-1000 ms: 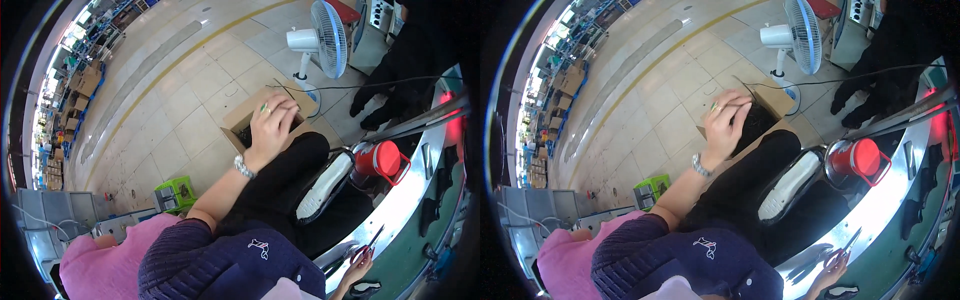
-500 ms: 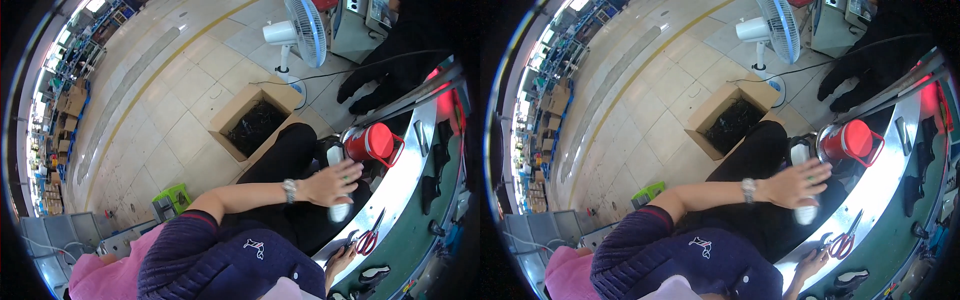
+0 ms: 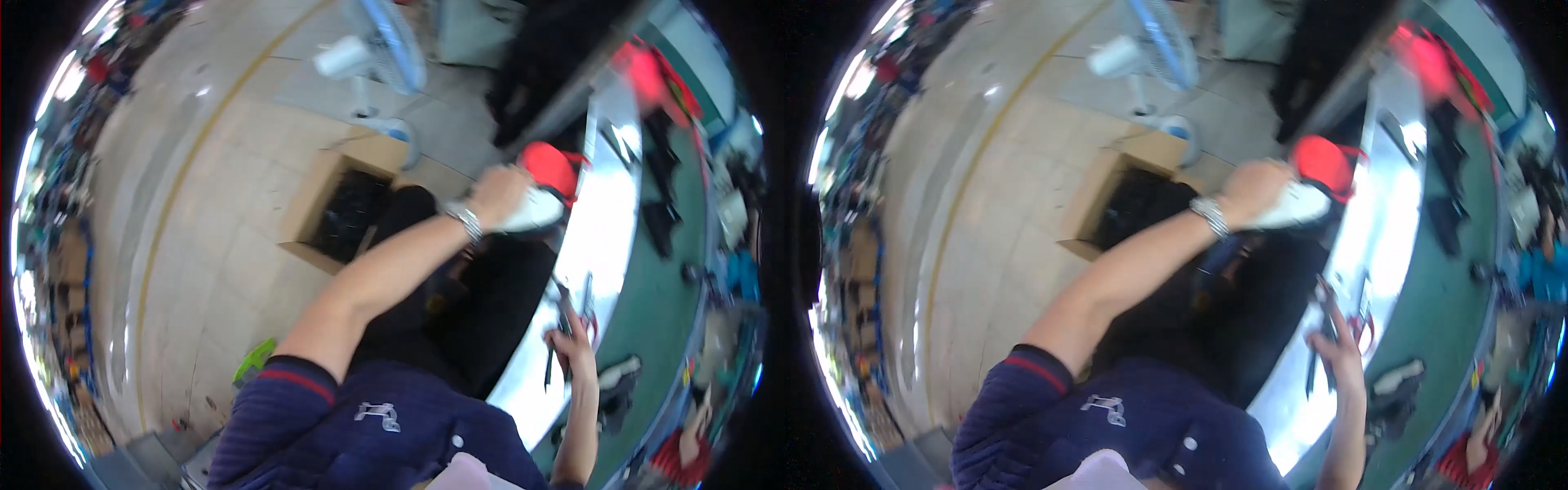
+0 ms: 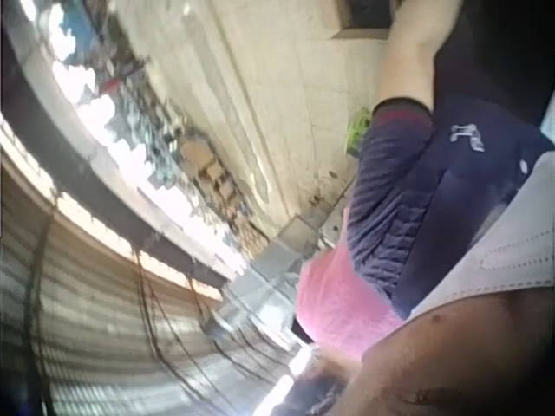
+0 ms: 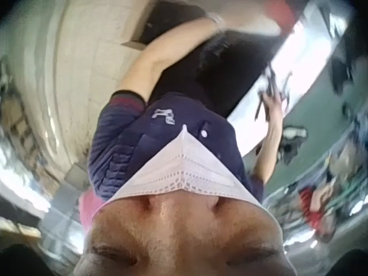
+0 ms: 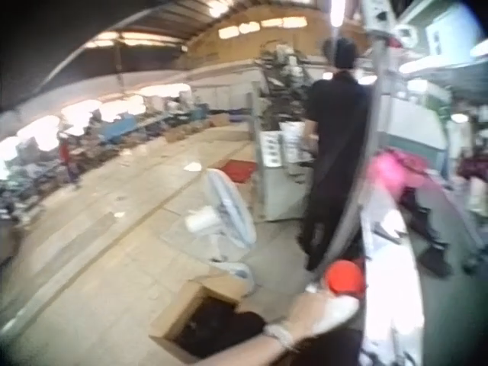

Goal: Trim and refine the edges of a shoe upper and sole using pliers and hand tools during the manufacturing process.

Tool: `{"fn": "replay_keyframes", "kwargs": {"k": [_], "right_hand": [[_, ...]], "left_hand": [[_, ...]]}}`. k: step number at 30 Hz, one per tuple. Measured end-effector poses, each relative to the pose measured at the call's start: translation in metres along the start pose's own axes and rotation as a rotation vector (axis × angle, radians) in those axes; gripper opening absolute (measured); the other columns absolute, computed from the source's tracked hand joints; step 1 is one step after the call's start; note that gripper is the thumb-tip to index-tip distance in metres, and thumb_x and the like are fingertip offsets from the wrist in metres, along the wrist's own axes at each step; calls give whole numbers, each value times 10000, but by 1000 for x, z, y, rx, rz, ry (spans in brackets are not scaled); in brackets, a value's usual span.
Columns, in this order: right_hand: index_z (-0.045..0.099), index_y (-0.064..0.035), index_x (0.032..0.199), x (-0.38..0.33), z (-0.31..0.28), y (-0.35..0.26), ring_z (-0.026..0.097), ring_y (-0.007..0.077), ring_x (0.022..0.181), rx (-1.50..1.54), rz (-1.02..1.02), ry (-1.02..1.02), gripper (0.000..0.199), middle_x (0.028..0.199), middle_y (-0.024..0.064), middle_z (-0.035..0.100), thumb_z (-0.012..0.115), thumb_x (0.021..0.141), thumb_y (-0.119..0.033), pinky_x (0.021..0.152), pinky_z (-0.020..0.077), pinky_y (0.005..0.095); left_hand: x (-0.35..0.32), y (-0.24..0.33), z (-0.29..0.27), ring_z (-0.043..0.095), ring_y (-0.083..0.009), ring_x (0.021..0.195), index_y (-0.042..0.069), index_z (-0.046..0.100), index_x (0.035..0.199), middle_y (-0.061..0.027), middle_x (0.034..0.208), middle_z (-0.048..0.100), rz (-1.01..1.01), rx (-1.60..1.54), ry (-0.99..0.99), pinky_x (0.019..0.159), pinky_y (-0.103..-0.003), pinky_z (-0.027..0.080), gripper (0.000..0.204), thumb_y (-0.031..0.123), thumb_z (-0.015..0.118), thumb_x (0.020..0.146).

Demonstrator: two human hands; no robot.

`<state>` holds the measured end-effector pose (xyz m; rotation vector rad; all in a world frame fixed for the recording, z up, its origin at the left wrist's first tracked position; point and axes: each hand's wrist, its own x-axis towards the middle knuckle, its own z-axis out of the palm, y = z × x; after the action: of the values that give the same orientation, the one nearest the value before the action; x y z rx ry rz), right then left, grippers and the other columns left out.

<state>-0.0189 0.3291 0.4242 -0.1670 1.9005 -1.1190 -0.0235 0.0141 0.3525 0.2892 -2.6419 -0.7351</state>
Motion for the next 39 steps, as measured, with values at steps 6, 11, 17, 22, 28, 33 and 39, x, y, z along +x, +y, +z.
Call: {"fn": "replay_keyframes", "kwargs": {"k": [6,11,17,22,28,33,39], "right_hand": [[249,-89,1493,62,12,-97,623,156,1005,-273,-185,-277,607,1110,90,663,527,954,-104,879,464,286],[240,-104,1491,72,15,-125,626,121,858,-340,-43,-406,591,975,73,662,520,973,-159,747,514,261],[218,-66,1476,55,43,-71,569,145,598,-472,-329,-114,603,722,74,560,520,959,-138,560,525,297],[282,-30,1451,52,38,-88,643,189,612,-741,-331,-70,580,695,121,622,551,948,-137,608,510,342],[392,-76,1386,49,52,-136,657,384,676,-646,-555,248,483,711,208,636,541,930,-136,657,518,406],[353,-56,1398,67,47,-129,650,397,669,-977,-432,49,495,734,224,648,524,944,-160,638,502,444],[319,-41,1443,87,42,-103,617,173,543,-779,-350,111,535,630,91,601,512,959,-164,578,490,307]], "left_hand": [[-7,-10,-42,643,-372,820,-5,661,892,-217,840,657,-135,-213,-214,735,-450,501,429,416,639,815],[-76,38,-35,473,-361,1209,-88,414,1287,-220,1301,502,78,18,-171,1026,-409,364,830,227,823,637],[-90,40,-30,483,-321,1178,-88,450,1264,-215,1215,537,162,-6,39,1055,-407,326,727,129,771,649],[-95,28,-25,479,-346,1180,-93,468,1268,-226,1234,522,286,136,80,1051,-417,349,663,181,720,720],[-92,25,-18,488,-366,1173,-108,494,1256,-246,1245,513,329,346,139,1037,-423,377,566,215,627,810],[-89,18,-15,523,-374,1140,-117,516,1238,-264,1227,532,328,425,162,1035,-426,386,461,144,536,859],[-89,25,-10,483,-368,1201,-107,481,1260,-259,1290,494,322,410,141,1032,-428,383,634,234,689,768]]}}
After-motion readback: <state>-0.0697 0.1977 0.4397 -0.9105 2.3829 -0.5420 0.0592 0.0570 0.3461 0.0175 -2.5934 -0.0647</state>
